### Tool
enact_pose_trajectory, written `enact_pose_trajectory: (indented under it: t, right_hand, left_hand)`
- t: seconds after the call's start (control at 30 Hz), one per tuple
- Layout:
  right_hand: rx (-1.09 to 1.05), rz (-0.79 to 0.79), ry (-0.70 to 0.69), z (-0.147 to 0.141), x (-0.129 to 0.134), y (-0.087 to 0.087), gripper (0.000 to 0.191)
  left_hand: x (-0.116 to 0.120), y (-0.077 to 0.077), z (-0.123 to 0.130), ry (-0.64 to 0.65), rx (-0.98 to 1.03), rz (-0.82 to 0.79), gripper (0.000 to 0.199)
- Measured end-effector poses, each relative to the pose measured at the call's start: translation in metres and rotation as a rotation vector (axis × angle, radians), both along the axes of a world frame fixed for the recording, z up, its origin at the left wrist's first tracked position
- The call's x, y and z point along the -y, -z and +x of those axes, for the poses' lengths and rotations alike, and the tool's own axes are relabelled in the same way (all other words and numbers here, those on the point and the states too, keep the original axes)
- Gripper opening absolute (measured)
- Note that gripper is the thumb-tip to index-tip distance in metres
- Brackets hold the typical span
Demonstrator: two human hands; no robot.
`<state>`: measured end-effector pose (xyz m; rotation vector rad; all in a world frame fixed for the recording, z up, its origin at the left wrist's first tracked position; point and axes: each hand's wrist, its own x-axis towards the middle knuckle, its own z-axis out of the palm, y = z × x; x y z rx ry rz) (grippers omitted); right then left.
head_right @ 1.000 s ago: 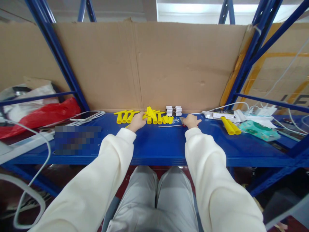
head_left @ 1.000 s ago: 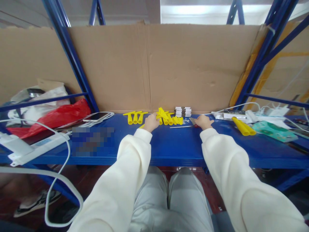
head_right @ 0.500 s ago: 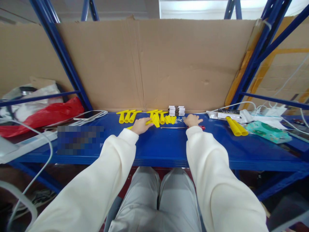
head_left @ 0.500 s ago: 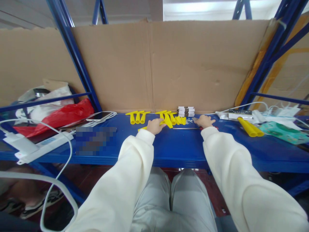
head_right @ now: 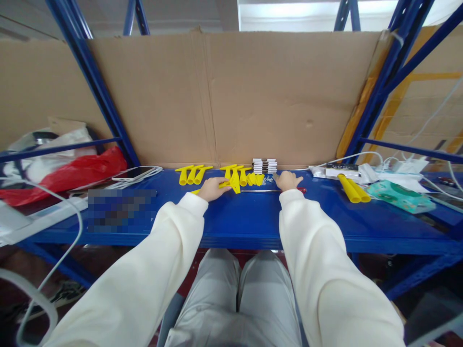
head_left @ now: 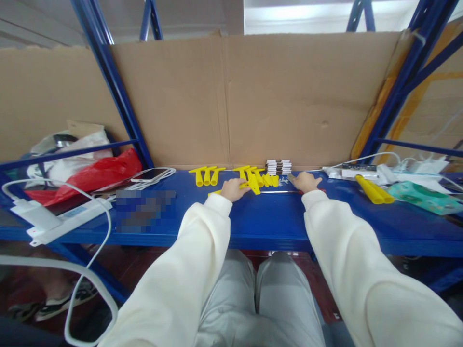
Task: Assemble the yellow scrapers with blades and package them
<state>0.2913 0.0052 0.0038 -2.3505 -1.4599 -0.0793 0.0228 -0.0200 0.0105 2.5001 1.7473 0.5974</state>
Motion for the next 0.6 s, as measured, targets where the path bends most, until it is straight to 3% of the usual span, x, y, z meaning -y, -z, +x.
enact_pose_trajectory:
  t: [0.13, 0.27, 0.47, 0.6]
  right_hand:
    - [-0.048, 0.078, 0.001, 0.000, 0.002, -0.003, 0.027]
    - [-0.237, 0.191, -0.020, 0.001, 0.000, -0.002, 0.020]
    - [-0.693, 0.451, -0.275, -0.004, 0.000, 0.002, 0.016]
    - [-1.019, 0.335, -0.485, -0.018, 0.009, 0.001, 0.031]
  left_hand:
    - [0.000, 0.000, 0.000, 0.011, 0.017, 0.009, 0.037]
    - [-0.001, 0.001, 0.001, 0.029, 0.023, 0.018, 0.036]
    - [-0.004, 0.003, 0.001, 0.023, 0.031, 0.009, 0.036]
    - [-0.005, 0.003, 0.002, 0.031, 0.030, 0.017, 0.037]
